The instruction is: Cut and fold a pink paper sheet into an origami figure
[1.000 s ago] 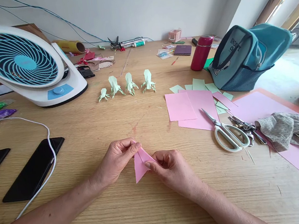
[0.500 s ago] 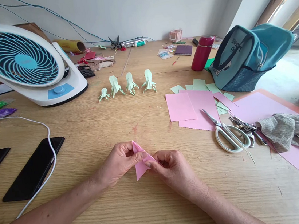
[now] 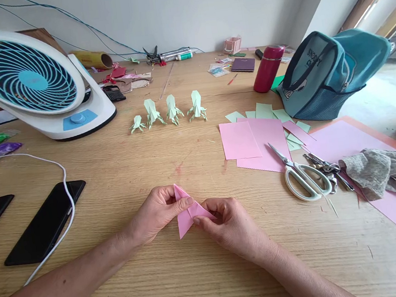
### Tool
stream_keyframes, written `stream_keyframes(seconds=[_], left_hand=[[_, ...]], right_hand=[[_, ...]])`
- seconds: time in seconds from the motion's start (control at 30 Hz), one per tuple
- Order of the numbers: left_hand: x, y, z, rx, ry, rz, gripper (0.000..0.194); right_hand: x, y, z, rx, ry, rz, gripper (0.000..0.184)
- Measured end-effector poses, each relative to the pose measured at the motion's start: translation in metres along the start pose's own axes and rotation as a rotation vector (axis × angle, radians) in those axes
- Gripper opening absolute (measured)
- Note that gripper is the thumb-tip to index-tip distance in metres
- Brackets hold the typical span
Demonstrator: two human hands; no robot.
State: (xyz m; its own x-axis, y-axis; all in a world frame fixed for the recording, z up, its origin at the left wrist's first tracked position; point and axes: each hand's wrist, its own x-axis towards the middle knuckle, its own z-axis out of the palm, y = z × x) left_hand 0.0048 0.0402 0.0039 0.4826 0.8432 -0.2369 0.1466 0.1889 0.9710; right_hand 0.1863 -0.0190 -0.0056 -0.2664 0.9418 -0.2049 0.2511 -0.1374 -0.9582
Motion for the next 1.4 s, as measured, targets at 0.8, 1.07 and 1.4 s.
stream_keyframes(seconds=[0.8,1.07,1.4], left_hand=[[-0.0012,0.0036,0.002,-0.158,-0.059,-0.043,0.039],[0.0009,0.0037,0.0,-0.194,-0.063,-0.092,0.044],[-0.0012,0.0055,-0.0012,-0.108,-0.153,-0.072,0.034]], right_hand=[[-0.0003,0.0024,0.0039,-0.079,0.097,-0.05,0.028],[-0.0008,0.0005,0.0044,-0.019,0.108,-0.037,0.028],[-0.0003,0.0036,0.0048,0.05,0.146,-0.053,0.031]])
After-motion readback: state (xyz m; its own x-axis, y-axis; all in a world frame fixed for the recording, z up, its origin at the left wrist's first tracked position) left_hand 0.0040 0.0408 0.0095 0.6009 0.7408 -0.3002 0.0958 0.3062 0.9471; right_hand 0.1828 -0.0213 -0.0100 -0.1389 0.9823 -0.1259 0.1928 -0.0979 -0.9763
